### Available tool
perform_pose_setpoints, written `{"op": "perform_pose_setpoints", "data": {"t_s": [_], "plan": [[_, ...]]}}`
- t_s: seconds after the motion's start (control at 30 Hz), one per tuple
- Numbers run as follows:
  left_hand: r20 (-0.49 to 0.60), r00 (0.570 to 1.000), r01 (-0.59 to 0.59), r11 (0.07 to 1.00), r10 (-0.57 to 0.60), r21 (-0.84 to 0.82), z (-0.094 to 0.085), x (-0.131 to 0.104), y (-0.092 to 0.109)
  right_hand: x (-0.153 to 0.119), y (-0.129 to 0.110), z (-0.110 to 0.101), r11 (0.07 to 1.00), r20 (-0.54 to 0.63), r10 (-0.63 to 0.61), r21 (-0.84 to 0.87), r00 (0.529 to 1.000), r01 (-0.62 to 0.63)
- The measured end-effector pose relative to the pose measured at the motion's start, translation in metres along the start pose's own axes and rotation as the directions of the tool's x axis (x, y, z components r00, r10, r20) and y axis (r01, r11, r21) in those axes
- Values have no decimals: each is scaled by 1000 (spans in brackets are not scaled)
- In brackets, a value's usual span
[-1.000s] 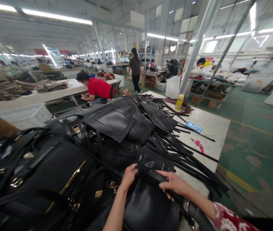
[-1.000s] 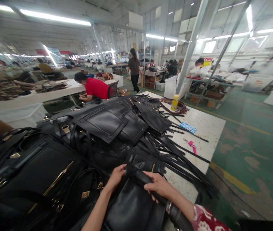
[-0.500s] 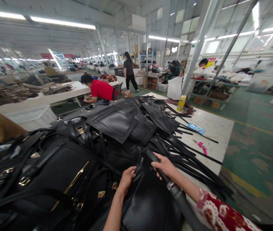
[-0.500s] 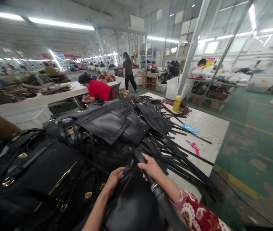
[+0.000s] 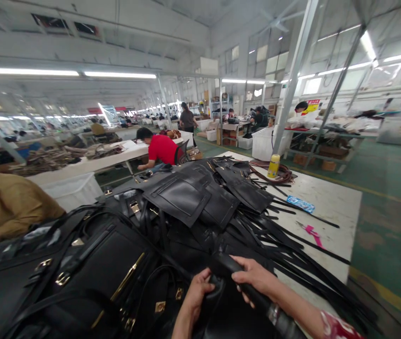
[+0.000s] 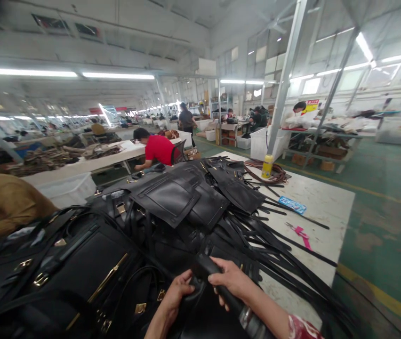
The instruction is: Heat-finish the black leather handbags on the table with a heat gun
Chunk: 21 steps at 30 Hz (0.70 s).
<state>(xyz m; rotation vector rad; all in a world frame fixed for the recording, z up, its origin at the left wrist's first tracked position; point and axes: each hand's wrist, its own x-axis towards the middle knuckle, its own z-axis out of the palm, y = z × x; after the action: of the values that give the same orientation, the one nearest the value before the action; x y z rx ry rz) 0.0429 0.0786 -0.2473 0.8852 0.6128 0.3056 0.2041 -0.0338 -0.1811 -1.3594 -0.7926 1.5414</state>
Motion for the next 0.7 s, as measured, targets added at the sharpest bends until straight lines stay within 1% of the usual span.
{"op": "perform_pose_setpoints", "data": {"t_s": [0.07,0.1,0.17,0.27,0.33,0.47,0.53,0.6,0.63,0.67,0.7], "plan": [[20,1000,19,997,-18,-70,0,-2,-4,-11,-1,-1,1000,30,-1,13,1000,0],[27,999,20,995,-17,-93,1,-4,-7,-16,-2,-2,1000,26,-5,14,1000,5],[34,999,4,991,1,-132,6,-6,-11,-22,-4,-2,1000,-7,-27,2,1000,27],[0,1000,-28,987,29,-160,13,-11,-13,-26,-9,2,997,-44,-70,-46,997,68],[-22,999,-48,990,46,-134,15,-16,-10,-30,-9,6,996,-28,-66,-68,997,64],[-19,998,-56,998,55,-43,15,-29,-4,-46,-4,14,998,36,-16,-56,999,18],[-15,997,-81,997,81,-15,20,-40,-1,-51,-2,15,999,37,-41,-29,998,42],[14,994,-113,992,113,62,28,-55,1,-51,-3,13,995,-10,-99,-14,995,99],[31,992,-125,981,122,146,32,-63,2,-50,-3,12,991,-48,-133,-16,990,133],[33,991,-134,953,130,272,34,-72,3,-49,-4,9,987,-87,-161,-20,983,160],[9,989,-135,891,146,433,34,-81,3,-49,-3,7,984,-122,-178,-23,976,177]]}}
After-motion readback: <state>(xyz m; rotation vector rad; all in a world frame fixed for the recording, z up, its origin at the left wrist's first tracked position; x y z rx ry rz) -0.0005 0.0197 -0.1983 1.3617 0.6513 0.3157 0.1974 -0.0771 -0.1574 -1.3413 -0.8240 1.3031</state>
